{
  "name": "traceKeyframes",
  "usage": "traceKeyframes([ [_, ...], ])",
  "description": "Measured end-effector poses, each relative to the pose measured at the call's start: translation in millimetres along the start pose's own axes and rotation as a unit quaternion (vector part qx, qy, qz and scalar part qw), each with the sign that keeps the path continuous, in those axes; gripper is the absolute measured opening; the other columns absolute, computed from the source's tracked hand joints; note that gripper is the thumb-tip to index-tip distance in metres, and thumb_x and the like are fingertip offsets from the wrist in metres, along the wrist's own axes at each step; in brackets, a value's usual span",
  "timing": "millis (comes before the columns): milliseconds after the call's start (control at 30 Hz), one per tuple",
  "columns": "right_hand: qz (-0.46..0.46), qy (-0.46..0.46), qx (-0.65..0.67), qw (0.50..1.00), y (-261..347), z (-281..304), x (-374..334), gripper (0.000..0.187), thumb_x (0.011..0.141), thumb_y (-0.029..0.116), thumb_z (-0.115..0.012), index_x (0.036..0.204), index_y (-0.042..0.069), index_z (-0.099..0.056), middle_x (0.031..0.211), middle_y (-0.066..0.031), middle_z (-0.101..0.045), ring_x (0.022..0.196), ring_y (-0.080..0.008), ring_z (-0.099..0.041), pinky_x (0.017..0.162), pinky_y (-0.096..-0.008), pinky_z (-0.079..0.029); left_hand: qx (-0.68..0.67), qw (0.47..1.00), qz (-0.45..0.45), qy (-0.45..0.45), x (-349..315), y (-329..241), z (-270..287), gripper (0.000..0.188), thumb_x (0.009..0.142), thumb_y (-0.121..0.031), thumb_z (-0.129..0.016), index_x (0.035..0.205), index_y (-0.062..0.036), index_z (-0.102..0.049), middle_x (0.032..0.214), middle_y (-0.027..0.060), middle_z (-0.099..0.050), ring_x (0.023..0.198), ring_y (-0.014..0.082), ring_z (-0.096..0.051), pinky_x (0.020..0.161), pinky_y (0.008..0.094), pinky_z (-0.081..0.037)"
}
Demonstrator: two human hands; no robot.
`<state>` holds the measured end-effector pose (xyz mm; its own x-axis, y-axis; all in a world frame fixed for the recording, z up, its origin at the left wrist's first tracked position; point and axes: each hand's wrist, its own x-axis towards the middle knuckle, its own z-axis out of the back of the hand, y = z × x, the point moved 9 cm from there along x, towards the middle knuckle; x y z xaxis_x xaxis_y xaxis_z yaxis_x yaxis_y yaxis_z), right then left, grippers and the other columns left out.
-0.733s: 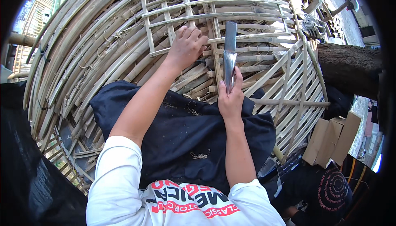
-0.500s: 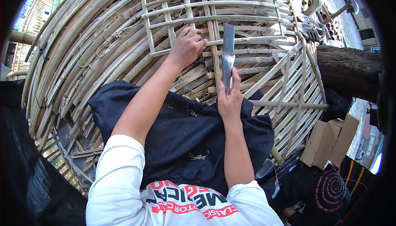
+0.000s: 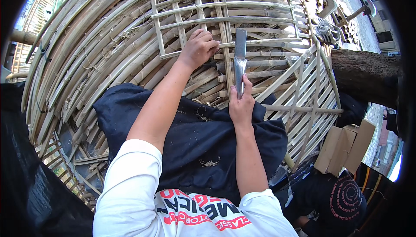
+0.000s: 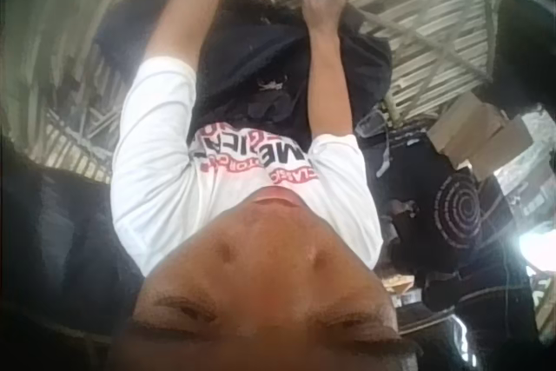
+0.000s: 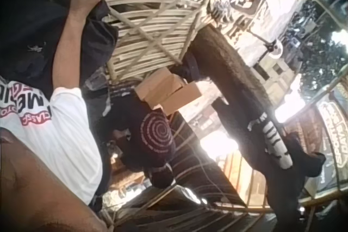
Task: The person weaves bamboo strips into a large circular grid structure by hand, using a metal tool to lever and position the strips into place.
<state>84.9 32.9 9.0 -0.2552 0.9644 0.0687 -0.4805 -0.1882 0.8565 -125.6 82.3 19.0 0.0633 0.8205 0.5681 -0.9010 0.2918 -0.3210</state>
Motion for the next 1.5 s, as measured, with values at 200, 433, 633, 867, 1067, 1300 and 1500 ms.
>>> traceKeyframes([
  [200,0.014,0.000,-0.009,1.000,-4,-1,0,0.046,0.096,0.015,-0.059,0.139,0.008,-0.045,0.097,-0.0319,-0.067,0.090,-0.0497,-0.066,0.075,-0.0520,-0.052,-0.046,0.994,0.065,0.069,8,-1,-6,0.026,0.083,-0.015,-0.073,0.110,-0.0169,-0.072,0.093,0.0048,-0.066,0.105,0.0250,-0.062,0.110,0.0449,-0.034],
  [433,0.021,-0.002,-0.032,0.999,-3,-3,1,0.045,0.095,0.015,-0.060,0.137,0.009,-0.045,0.095,-0.0324,-0.067,0.089,-0.0508,-0.066,0.075,-0.0537,-0.052,0.072,0.966,0.067,0.240,10,-3,-27,0.050,0.092,-0.019,-0.060,0.141,-0.0233,-0.054,0.110,0.0108,-0.062,0.121,0.0284,-0.054,0.115,0.0564,-0.025],
  [633,-0.010,0.018,-0.018,1.000,-4,-7,1,0.044,0.095,0.014,-0.060,0.136,0.009,-0.045,0.094,-0.0322,-0.067,0.087,-0.0509,-0.065,0.074,-0.0547,-0.051,0.097,0.993,0.001,0.073,7,-22,-17,0.055,0.097,-0.029,-0.054,0.149,-0.0153,-0.045,0.148,0.0119,-0.047,0.146,0.0270,-0.032,0.121,0.0583,-0.016],
  [867,0.005,0.005,-0.023,1.000,-2,-3,0,0.044,0.095,0.014,-0.060,0.136,0.009,-0.045,0.095,-0.0321,-0.067,0.087,-0.0510,-0.065,0.074,-0.0542,-0.051,0.159,0.978,-0.015,0.134,9,-10,-38,0.048,0.100,-0.033,-0.053,0.146,-0.0203,-0.051,0.156,-0.0033,-0.043,0.147,0.0213,-0.034,0.119,0.0579,-0.021],
  [1067,0.012,0.008,-0.015,1.000,-1,-3,0,0.044,0.095,0.012,-0.059,0.137,0.008,-0.044,0.096,-0.0322,-0.067,0.087,-0.0507,-0.065,0.074,-0.0532,-0.051,0.155,0.982,-0.009,0.110,9,-10,-37,0.044,0.099,-0.032,-0.055,0.143,-0.0257,-0.054,0.153,-0.0060,-0.046,0.146,0.0192,-0.037,0.119,0.0572,-0.021],
  [1300,0.061,-0.036,-0.007,0.997,7,6,-2,0.045,0.095,0.011,-0.060,0.138,0.008,-0.044,0.098,-0.0323,-0.067,0.089,-0.0493,-0.067,0.075,-0.0507,-0.053,0.167,0.978,0.001,0.120,9,-10,-38,0.043,0.099,-0.030,-0.056,0.141,-0.0258,-0.055,0.153,-0.0060,-0.047,0.145,0.0193,-0.038,0.120,0.0570,-0.021],
  [1500,0.011,0.021,-0.038,0.999,6,1,-6,0.045,0.096,0.011,-0.059,0.138,0.008,-0.043,0.106,-0.0324,-0.066,0.094,-0.0494,-0.066,0.078,-0.0510,-0.053,0.137,0.984,0.006,0.112,9,-7,-38,0.044,0.098,-0.030,-0.058,0.141,-0.0258,-0.055,0.153,-0.0058,-0.047,0.145,0.0193,-0.038,0.120,0.0574,-0.021],
])
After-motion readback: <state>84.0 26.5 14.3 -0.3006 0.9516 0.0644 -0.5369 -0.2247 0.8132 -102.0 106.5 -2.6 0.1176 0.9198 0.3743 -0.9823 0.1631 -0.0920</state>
